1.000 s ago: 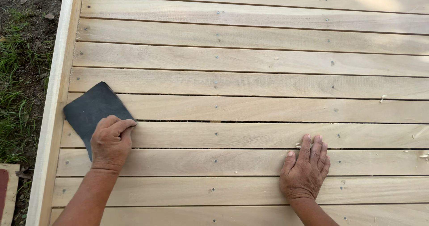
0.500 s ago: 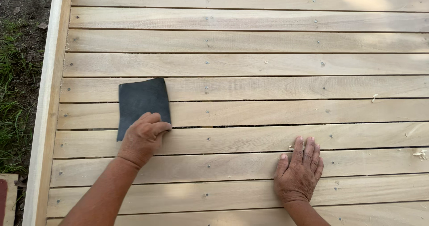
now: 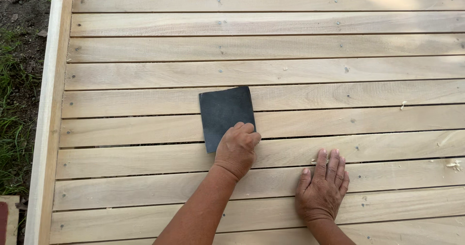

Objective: The person sands a slatted wooden surface by hand, rubbing a sheet of sandpaper back and forth across the planks while steadying the wood with the other hand. They work across different sections of the large wooden panel, moving progressively to new areas as sawdust accumulates.

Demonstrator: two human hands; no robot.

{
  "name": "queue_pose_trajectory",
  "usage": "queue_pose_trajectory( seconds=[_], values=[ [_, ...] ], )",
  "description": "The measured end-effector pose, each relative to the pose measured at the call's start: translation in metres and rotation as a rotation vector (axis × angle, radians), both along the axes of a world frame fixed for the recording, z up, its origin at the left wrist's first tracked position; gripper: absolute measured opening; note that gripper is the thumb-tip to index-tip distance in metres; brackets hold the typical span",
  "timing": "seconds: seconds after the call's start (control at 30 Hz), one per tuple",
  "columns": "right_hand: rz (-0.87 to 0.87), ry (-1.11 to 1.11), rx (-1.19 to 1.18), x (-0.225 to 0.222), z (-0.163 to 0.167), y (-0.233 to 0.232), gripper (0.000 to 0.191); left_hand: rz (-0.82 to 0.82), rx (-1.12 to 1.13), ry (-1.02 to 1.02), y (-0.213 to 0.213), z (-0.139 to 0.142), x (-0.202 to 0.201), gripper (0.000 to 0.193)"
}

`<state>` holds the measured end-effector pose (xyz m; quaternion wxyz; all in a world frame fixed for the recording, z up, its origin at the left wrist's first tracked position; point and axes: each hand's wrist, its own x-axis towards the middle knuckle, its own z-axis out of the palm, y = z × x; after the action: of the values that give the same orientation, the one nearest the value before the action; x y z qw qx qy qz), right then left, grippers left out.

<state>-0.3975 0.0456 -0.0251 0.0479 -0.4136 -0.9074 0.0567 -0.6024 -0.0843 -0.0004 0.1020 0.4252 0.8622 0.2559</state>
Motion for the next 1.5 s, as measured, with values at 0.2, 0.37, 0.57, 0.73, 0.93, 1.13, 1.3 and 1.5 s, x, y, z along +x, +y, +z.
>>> queue_pose_trajectory(
  seconds=[0.2,0.37,0.57,0.73,0.93,1.13,1.3,1.5],
  values=[
    [0.021,0.025,0.008,0.004,-0.001,0.001,0.070,0.053,0.011,0.107,-0.078,0.017,-0.039,0.015],
    [0.015,-0.002,0.018,0.007,-0.001,0.003,0.070,0.264,-0.169,-0.049,-0.138,0.035,-0.070,0.008],
    [0.009,-0.002,-0.009,0.012,0.000,0.010,0.069,0.068,-0.013,-0.004,0.014,-0.001,0.005,0.016],
    [0.035,0.014,-0.029,0.016,-0.003,0.017,0.070,-0.036,0.042,0.010,0.149,0.002,0.074,0.012],
    [0.272,-0.014,-0.061,0.061,0.005,0.081,0.076,0.060,-0.015,0.022,0.073,0.027,0.040,0.010],
    [-0.005,0.029,-0.028,0.122,0.014,0.228,0.077,0.167,-0.052,-0.005,0.090,0.015,0.052,0.007],
    [-0.064,0.032,0.007,0.142,-0.001,0.273,0.074,-0.001,0.044,0.034,0.267,0.002,0.140,0.016],
    [0.004,0.009,-0.007,0.162,-0.001,0.294,0.071,-0.068,-0.005,-0.011,0.367,0.018,0.187,0.013]
  ],
)
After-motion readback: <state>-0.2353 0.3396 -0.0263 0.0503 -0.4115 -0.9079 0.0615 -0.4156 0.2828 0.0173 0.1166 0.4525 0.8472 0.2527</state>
